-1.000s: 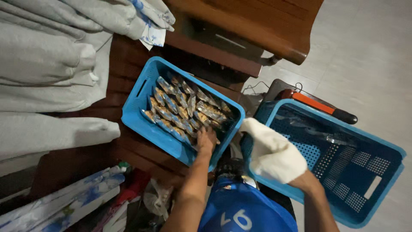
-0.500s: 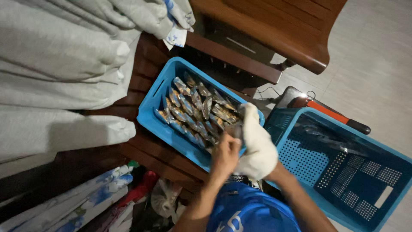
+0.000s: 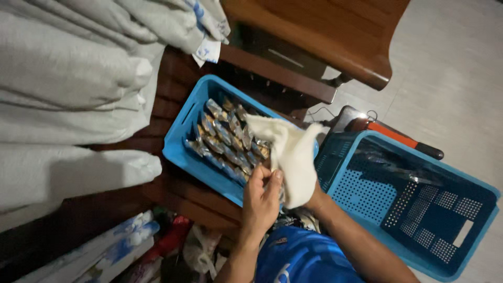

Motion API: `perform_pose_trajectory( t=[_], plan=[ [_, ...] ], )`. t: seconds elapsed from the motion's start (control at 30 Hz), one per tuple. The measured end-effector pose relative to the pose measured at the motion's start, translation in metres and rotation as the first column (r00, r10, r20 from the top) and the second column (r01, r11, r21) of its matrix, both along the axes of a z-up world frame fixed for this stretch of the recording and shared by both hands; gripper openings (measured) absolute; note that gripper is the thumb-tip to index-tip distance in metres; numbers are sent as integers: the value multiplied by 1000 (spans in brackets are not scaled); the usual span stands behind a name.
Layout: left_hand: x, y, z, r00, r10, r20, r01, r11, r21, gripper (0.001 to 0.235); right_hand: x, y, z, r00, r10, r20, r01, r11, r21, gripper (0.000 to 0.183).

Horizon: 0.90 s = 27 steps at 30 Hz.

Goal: The person seals clear plastic pouches containing nuts using a heat sealer, moves the sealed pouches into a blue crate, and then cleans the workspace with a white cloth.

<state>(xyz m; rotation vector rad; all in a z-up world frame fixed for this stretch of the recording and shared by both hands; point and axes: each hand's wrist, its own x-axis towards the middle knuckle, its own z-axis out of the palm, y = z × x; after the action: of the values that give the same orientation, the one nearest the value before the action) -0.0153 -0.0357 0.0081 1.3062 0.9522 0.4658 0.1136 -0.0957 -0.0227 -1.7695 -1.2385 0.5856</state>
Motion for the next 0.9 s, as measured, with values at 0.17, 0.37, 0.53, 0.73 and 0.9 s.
perform_pose_trajectory(
  t=[0.17,0.37,0.53,0.73,0.9],
  plan=[
    [-3,8,24,1000,10,14,-7,986,-166,26,25,-5,-8,995,-103,8,103,995,-15,85],
    [4,53,12,910,-90,405,103,995,-11,52,31,-23,8,922,212,-325,-262,958,-118,52],
    [10,52,-8,892,-283,352,352,924,-150,62,21,-23,39,689,258,-677,-444,889,-113,36],
    [0,71,15,913,-382,-144,404,897,181,63,56,-31,85,722,82,-687,-297,934,-201,34],
    [12,53,17,791,-447,-418,604,679,417,64,55,-14,86,994,105,43,-94,975,-203,35]
  ],
)
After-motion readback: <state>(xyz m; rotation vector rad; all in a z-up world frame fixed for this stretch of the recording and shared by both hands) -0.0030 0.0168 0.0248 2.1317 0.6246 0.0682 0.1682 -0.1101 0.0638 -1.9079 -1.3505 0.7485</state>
